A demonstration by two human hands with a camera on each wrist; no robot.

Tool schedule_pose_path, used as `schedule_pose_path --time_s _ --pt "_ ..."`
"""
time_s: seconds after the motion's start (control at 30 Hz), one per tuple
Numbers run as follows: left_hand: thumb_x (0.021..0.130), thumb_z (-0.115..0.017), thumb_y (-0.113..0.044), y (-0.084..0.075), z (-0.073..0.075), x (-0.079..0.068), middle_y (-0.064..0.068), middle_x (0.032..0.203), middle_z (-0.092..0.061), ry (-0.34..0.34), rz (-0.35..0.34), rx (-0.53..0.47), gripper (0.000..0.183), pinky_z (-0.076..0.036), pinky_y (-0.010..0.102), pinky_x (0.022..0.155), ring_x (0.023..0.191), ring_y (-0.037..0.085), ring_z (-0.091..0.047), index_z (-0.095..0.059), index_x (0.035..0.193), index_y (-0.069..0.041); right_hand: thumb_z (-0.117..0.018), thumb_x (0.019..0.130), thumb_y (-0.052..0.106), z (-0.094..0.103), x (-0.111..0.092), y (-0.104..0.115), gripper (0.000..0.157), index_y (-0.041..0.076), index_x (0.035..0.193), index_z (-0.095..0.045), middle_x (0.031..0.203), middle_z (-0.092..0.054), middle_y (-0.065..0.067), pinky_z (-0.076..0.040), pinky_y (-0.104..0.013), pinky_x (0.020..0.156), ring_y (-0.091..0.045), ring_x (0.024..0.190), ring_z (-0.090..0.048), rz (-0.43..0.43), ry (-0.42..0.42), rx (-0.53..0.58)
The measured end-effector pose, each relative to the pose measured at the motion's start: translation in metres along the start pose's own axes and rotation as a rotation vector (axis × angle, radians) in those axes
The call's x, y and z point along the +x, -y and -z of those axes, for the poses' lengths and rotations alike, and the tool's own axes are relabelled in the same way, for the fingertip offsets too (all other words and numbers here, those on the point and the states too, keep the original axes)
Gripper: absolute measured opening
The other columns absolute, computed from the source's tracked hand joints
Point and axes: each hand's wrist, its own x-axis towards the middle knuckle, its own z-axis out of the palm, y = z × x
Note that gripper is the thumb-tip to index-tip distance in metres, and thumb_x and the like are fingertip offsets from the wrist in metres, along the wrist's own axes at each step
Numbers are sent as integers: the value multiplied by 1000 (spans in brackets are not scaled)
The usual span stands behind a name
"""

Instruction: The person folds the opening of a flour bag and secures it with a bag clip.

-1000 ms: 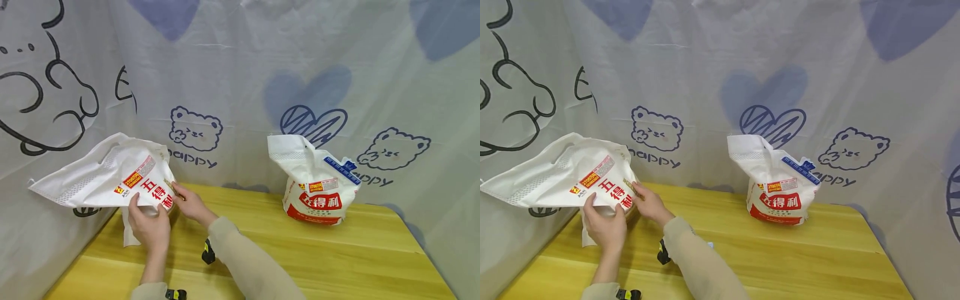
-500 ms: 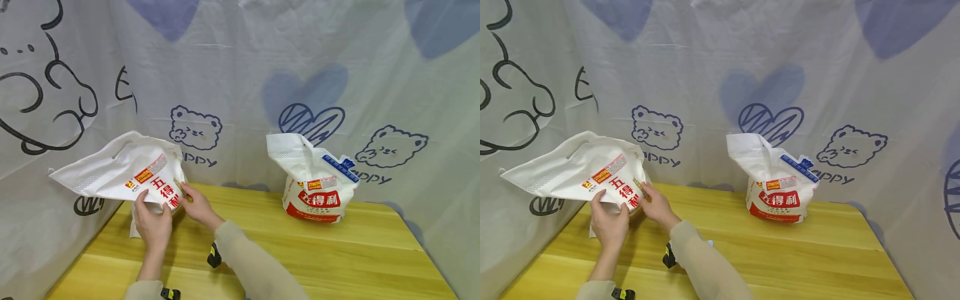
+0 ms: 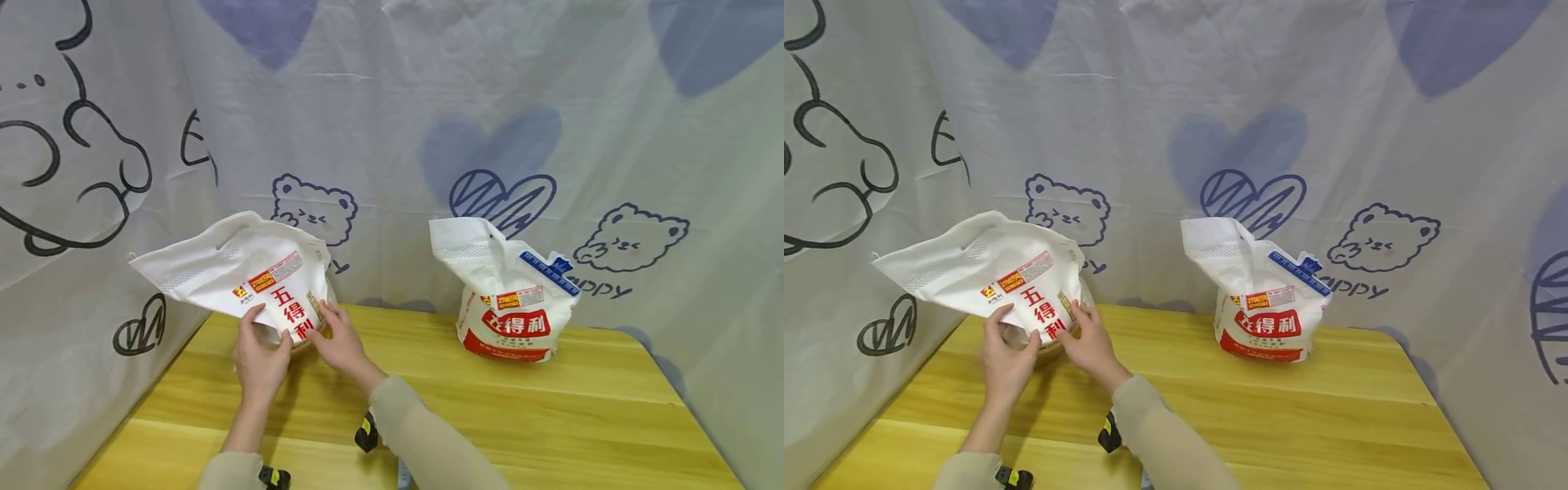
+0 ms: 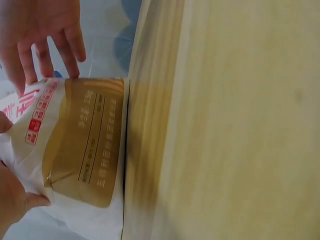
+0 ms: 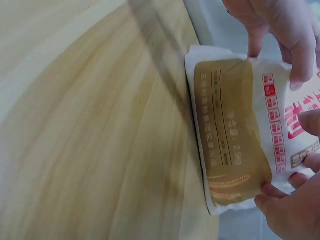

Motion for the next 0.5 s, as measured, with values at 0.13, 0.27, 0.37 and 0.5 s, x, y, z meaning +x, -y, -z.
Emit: schedule_pose_path --time_s 0.13,0.27,0.37,0.5 --pt "82 -77 4 -1 -5 3 27 150 -53 89 0 -19 70 -36 63 116 141 48 -46 -49 144 -7 -66 101 30 6 -7 -5 68 15 161 -38 162 -36 -12 -35 -54 120 -39 146 -42 -17 -32 21" --pt "82 -78 4 -2 -13 3 28 145 -57 161 -21 -46 71 -40 60 114 137 47 -51 -48 145 -8 -65 102 30 15 -15 -10 71 10 162 -35 161 -33 -16 -34 -52 121 -38 147 -39 -15 -73 36" --pt "83 -78 4 -6 -20 3 29 138 -61 233 -16 -72 73 -47 57 108 129 46 -57 -46 147 -8 -66 101 28 24 -24 -11 73 4 161 -33 158 -33 -20 -34 -53 121 -40 147 -38 1 -113 33" --pt "84 -78 4 -11 -25 2 28 140 -60 325 11 -97 75 -51 57 105 127 45 -59 -43 149 -10 -68 99 26 31 -35 -13 76 -2 159 -33 156 -32 -24 -34 -57 120 -44 145 -36 8 -162 28"
